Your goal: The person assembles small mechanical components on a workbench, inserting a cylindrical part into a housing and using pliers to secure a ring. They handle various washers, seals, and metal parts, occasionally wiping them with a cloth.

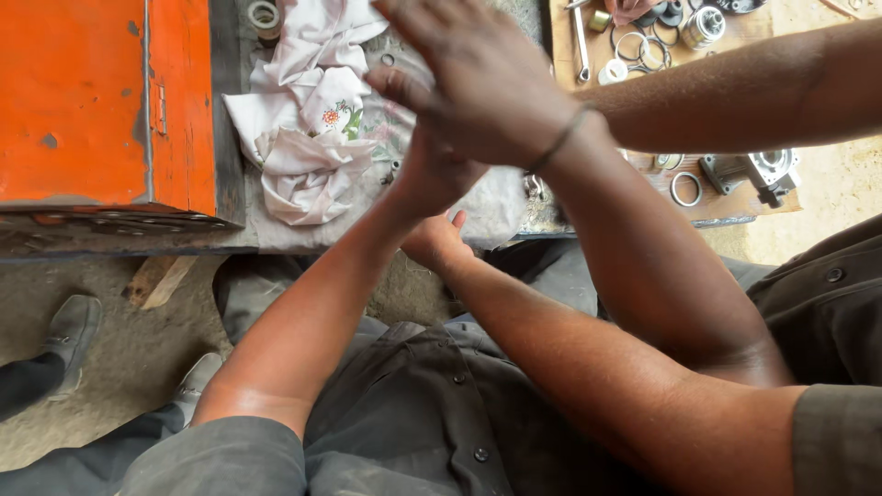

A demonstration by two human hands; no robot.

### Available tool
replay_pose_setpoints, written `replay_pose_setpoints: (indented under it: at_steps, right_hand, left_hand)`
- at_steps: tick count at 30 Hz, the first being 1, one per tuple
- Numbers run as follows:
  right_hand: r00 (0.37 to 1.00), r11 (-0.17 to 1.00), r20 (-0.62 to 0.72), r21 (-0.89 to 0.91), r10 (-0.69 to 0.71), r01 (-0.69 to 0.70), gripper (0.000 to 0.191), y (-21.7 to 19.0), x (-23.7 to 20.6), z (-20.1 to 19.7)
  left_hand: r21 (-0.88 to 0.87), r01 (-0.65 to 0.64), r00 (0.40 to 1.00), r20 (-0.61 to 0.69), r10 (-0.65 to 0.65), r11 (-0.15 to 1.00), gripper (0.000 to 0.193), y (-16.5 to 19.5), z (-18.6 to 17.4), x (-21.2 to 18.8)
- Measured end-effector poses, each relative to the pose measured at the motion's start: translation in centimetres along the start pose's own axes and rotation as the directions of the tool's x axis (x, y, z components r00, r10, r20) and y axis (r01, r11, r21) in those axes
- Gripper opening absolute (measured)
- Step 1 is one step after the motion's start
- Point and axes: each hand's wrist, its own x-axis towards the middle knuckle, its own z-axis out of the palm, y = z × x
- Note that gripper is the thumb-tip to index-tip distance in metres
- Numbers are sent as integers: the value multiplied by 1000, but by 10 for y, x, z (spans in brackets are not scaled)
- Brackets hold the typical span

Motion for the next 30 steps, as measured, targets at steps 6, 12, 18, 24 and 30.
replay_pose_setpoints:
  at_steps: [6, 12, 18, 24, 30]
  right_hand:
    - [952, 249, 189, -936, -240, 249, 49, 11, -10, -19]
    - [913, -133, 212, -975, -348, 176, 61, 17, -26, -38]
    - [909, -124, 94, -991, -407, 47, 55, 26, -34, -37]
    - [895, -107, -42, -989, -445, -100, 61, 36, -41, -27]
    - [880, -70, -99, -986, -465, -148, 72, 39, -43, -32]
  left_hand:
    - [-316, 95, 995, 66, -78, 944, 45, 39, -40, 4]
    - [-38, -43, 999, 12, 43, 998, 54, 64, -56, 13]
    - [22, -57, 997, -49, 58, 998, 52, 44, -42, 13]
    - [46, -67, 997, -35, 68, 997, 53, 31, -36, 16]
    - [76, -59, 998, -34, 62, 995, 53, 27, -36, 16]
